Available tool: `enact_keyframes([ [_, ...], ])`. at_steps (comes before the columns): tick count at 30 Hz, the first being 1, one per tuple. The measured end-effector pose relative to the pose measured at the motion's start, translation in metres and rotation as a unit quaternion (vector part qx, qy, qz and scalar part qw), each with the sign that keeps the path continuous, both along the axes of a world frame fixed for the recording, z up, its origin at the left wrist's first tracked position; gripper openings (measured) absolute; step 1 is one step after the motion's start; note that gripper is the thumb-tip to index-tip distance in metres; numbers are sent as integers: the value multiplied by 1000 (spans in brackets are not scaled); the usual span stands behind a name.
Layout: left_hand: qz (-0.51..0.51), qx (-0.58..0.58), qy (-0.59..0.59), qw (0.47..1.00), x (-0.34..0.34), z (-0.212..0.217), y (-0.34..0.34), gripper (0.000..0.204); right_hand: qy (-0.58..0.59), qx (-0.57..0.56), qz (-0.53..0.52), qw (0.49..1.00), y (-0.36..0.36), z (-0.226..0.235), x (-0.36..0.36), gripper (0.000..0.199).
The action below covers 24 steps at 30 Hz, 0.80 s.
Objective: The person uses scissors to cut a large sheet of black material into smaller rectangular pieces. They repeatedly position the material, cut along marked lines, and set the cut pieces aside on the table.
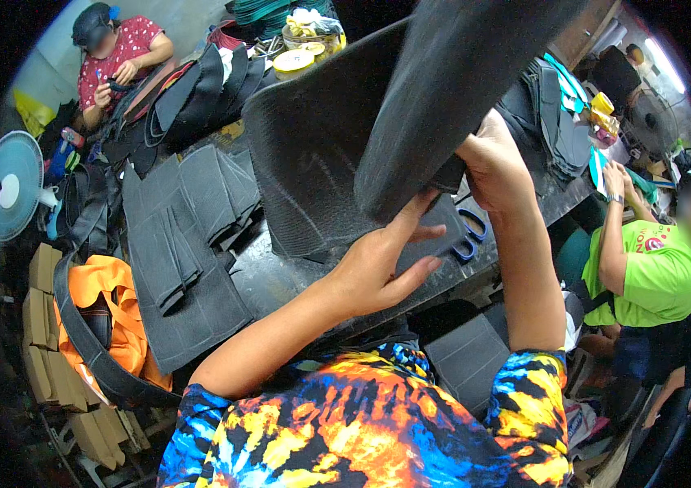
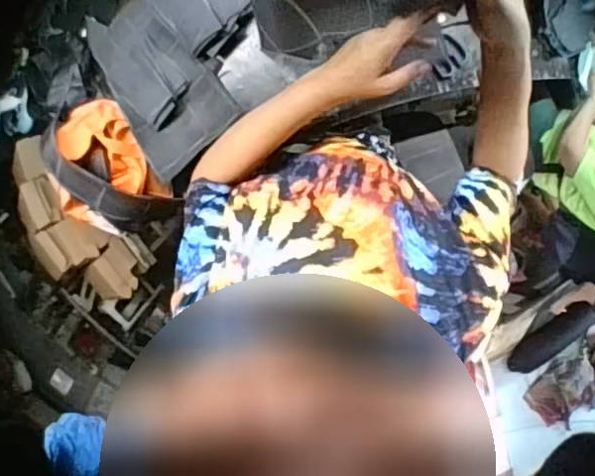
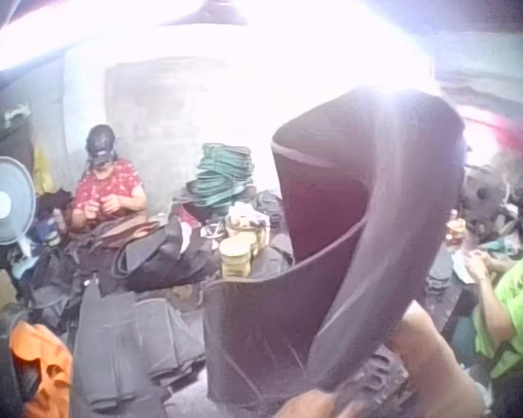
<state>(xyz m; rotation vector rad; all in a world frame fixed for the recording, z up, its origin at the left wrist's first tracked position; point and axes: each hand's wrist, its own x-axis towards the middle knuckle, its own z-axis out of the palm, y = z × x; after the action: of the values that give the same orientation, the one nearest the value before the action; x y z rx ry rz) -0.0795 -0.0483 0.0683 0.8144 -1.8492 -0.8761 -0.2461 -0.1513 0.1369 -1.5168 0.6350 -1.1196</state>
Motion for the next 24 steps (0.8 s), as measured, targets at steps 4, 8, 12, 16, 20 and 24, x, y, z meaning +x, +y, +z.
enact_keyframes([
  [4, -186, 89, 52, 977, 33, 14, 21, 76, 20, 20, -4, 1000, -20, 19, -5, 46],
  [8, -305, 273, 132, 903, 120, 17, 54, 33, 39, -34, -10, 999, -39, 46, -25, 50],
  [12, 40, 349, 346, 870, 131, -27, 49, 55, 48, -61, -25, 997, -50, 61, -32, 54],
  [16, 44, 363, 481, 797, 91, -52, 35, 113, 23, -99, -63, 993, -93, 89, -29, 58],
  [20, -51, 301, 576, 758, 101, -33, 30, 101, 4, -120, -72, 990, -156, 109, -27, 62],
  [24, 37, 262, 570, 778, 121, -23, 44, 80, 46, -103, -25, 993, -204, 101, -28, 66],
])
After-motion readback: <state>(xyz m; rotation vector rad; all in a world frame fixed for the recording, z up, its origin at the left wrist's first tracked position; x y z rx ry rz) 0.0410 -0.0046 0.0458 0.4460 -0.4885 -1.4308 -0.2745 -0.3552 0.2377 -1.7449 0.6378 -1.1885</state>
